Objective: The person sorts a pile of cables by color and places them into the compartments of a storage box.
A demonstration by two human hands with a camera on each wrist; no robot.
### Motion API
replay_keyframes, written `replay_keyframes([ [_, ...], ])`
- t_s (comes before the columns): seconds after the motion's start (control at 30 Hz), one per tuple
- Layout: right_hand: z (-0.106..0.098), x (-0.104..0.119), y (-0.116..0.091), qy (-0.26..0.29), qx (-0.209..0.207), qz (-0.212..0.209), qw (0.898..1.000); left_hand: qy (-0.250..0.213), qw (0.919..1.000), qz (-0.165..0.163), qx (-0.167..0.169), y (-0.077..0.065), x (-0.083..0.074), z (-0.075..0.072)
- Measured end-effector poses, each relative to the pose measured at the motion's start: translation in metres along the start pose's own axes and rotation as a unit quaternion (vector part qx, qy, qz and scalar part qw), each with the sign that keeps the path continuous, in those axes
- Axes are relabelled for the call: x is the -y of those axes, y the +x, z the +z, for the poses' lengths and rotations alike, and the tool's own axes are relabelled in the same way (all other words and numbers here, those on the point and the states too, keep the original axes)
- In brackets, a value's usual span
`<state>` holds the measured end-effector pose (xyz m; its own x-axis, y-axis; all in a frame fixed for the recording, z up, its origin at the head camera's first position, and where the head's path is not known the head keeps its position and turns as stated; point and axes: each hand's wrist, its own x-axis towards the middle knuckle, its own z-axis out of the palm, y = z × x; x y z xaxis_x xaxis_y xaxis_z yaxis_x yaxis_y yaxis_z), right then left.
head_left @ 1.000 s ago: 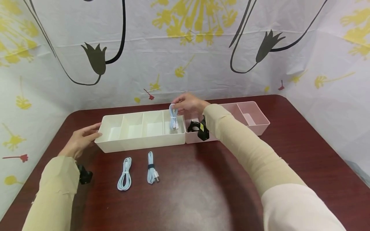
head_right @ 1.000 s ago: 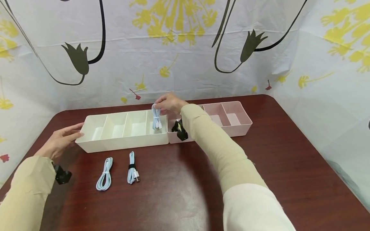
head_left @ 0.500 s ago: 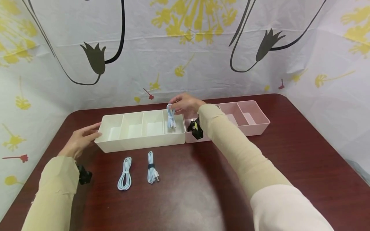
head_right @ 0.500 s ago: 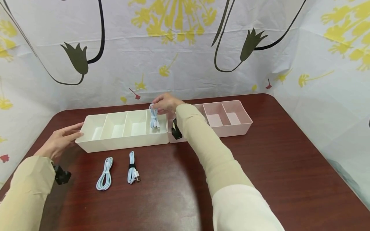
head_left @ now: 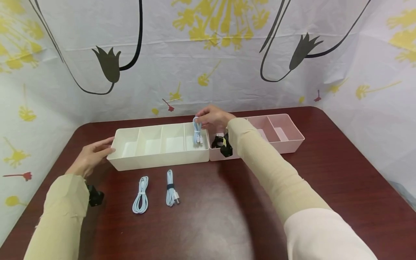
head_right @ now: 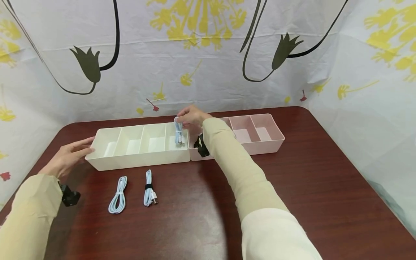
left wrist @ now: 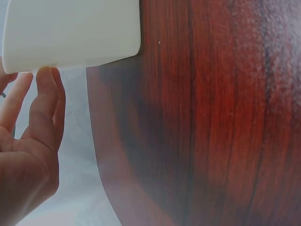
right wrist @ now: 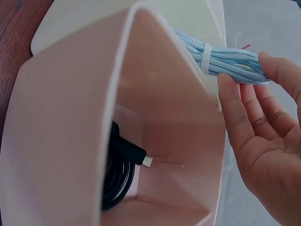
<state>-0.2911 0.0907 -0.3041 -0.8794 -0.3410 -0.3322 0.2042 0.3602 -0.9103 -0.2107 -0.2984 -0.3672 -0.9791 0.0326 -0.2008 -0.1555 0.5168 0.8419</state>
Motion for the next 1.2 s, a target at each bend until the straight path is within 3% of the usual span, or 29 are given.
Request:
replay_keyframes([
  [0.13, -0.003, 0.0, -0.002, -0.034, -0.004, -0.003, 0.999, 0.001, 0.9999, 0.008, 0.013, -0.009, -0.012, 0.002],
  [0.27, -0.003, 0.001, -0.002, -0.036, -0.007, -0.006, 0.999, -0.001, 0.9999, 0.007, 0.012, -0.011, -0.014, 0.002],
  [0.43, 0.002, 0.0, -0.001, 0.011, 0.001, 0.005, 1.0, 0.008, 0.9999, 0.007, 0.003, -0.008, -0.008, -0.002],
  [0.6, 0.009, 0.001, -0.002, 0.068, 0.041, 0.021, 0.997, 0.011, 0.9999, 0.004, -0.005, 0.005, 0.01, -0.004],
  [0.77, 0.014, 0.003, -0.004, 0.026, 0.061, 0.019, 0.998, 0.006, 1.0, 0.006, -0.005, 0.014, 0.021, -0.004],
  [1.03, 0.021, 0.005, -0.004, -0.037, 0.073, 0.017, 0.997, 0.001, 1.0, 0.0, -0.004, -0.006, -0.009, 0.001],
  [1.2, 0.023, 0.004, -0.003, -0.07, 0.071, 0.011, 0.995, 0.005, 0.9999, 0.009, 0.006, -0.009, -0.013, 0.001],
])
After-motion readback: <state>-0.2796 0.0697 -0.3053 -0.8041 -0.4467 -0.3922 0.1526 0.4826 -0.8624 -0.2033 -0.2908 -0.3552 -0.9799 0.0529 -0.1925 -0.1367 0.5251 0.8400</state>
